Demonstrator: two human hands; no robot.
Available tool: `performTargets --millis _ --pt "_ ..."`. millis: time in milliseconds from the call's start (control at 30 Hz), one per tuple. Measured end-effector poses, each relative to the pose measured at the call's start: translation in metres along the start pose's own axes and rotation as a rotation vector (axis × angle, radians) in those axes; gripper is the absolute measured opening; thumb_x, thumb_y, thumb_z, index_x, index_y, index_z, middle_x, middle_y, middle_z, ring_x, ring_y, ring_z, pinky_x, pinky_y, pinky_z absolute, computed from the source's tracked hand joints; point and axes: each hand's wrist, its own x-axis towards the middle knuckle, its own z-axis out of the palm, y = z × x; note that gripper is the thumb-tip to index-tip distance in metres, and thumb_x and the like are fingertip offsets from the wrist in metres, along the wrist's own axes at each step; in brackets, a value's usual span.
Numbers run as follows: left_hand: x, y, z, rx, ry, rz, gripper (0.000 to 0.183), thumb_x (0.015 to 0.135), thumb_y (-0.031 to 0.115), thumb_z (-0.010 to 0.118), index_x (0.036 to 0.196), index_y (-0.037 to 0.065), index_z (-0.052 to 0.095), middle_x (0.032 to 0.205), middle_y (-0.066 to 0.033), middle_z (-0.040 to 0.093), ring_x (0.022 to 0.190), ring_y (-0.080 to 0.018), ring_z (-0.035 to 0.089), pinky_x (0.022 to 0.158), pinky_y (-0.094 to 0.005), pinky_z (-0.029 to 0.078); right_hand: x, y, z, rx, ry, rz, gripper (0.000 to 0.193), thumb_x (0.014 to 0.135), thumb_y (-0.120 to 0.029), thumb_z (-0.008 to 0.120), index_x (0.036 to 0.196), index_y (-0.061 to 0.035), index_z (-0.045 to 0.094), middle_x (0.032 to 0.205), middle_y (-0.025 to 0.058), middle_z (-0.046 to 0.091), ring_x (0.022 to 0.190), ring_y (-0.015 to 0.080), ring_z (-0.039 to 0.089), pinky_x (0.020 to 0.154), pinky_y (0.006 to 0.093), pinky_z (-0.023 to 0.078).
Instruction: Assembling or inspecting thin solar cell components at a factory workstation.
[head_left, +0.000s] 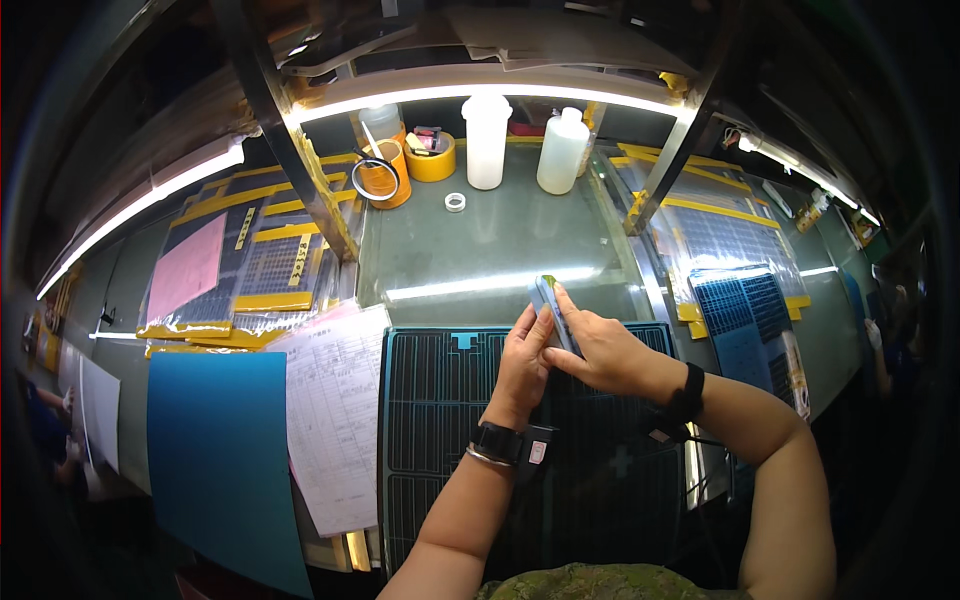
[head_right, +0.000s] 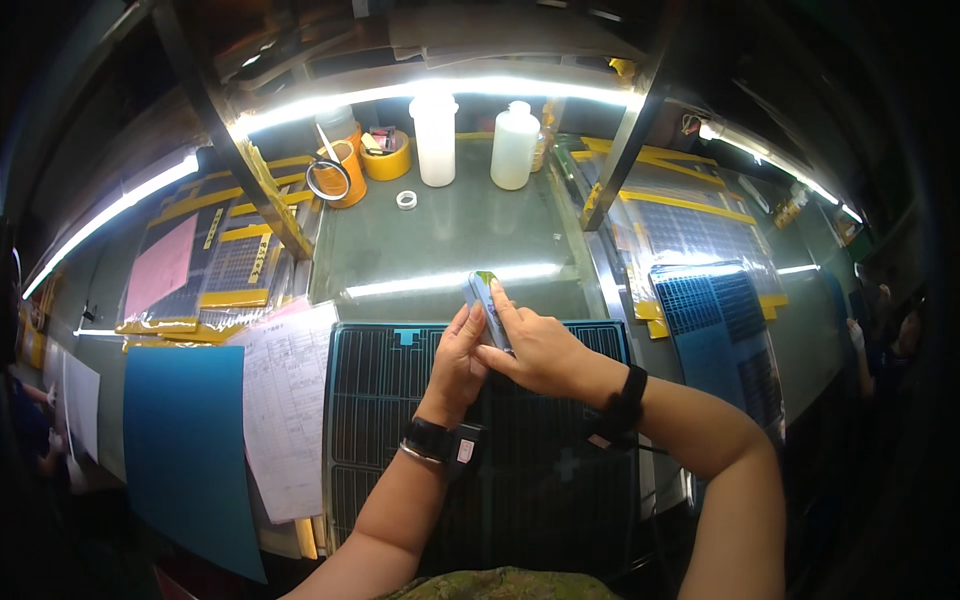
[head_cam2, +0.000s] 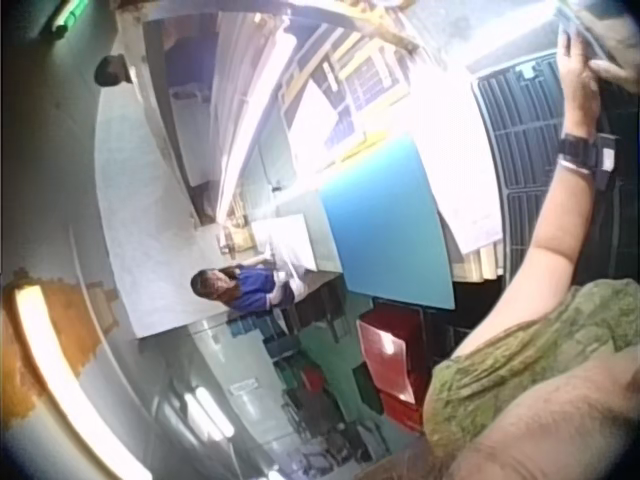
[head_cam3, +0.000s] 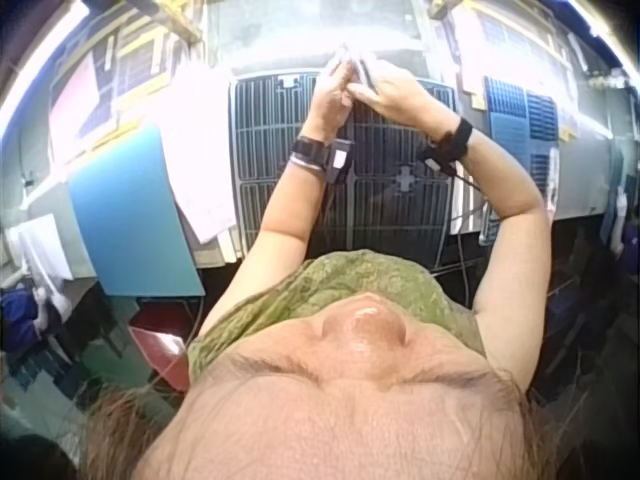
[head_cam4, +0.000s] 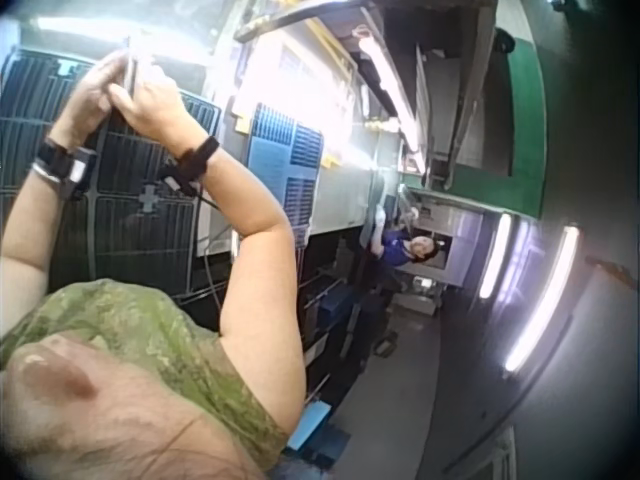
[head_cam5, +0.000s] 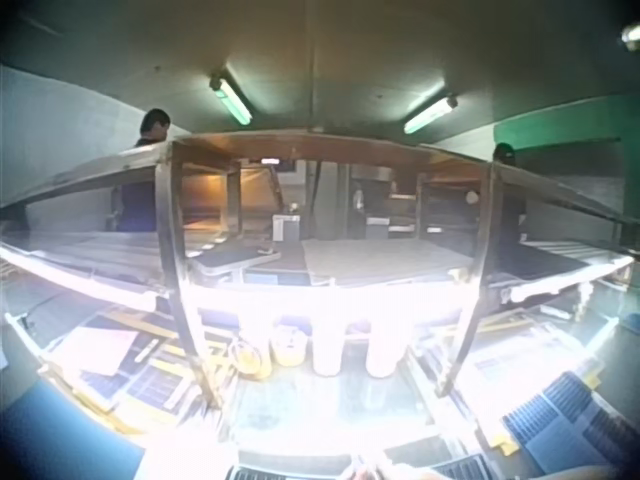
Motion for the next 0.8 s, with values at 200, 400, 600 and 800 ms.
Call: performTargets --millis 200,400,600,800 --pt "-0.004 0.008 0.001 0.205 0.002 0.016 0.040 0.098 0.023 0.053 0.131 0.000 0.048 0.109 -0.0061 0.061 0.098 -0.0124 0.060 0.083 -0.0260 0.050 -0.002 0.015 0.009 0.081 0.081 -0.084 0.084 0.092 -0.045 0.052 0.144 0.0118 0.017 0.094 0.0325 0.059 0.087 0.0460 0.061 0.081 0.0446 0.049" --pt "-0.006 0.010 0.005 0.193 0.001 -0.006 0.040 0.099 0.022 0.053 0.131 -0.001 0.048 0.109 -0.0061 0.061 0.097 -0.0131 0.061 0.081 -0.0265 0.051 -0.006 0.016 0.005 0.120 0.082 -0.094 0.083 0.092 -0.044 0.051 0.142 0.0139 0.019 0.098 0.0331 0.059 0.091 0.0457 0.061 0.083 0.0441 0.048" --pt "-0.004 0.010 -0.004 0.142 -0.033 -0.021 0.043 0.099 0.022 0.049 0.136 0.000 0.042 0.119 -0.0104 0.058 0.108 -0.0186 0.059 0.092 -0.0321 0.049 0.002 0.002 -0.028 0.176 -0.167 0.108 0.085 0.090 -0.048 0.055 0.145 0.0069 0.020 0.100 0.0331 0.061 0.093 0.0439 0.063 0.082 0.0423 0.049" --pt "-0.003 0.001 0.001 0.187 -0.077 -0.093 0.055 0.100 0.031 0.045 0.146 0.009 0.026 0.121 -0.0112 0.055 0.113 -0.0208 0.056 0.094 -0.0372 0.048 0.014 0.016 -0.026 0.200 -0.036 0.136 0.089 0.084 -0.049 0.067 0.144 0.0021 0.026 0.081 0.0226 0.065 0.077 0.0319 0.068 0.070 0.0370 0.052"
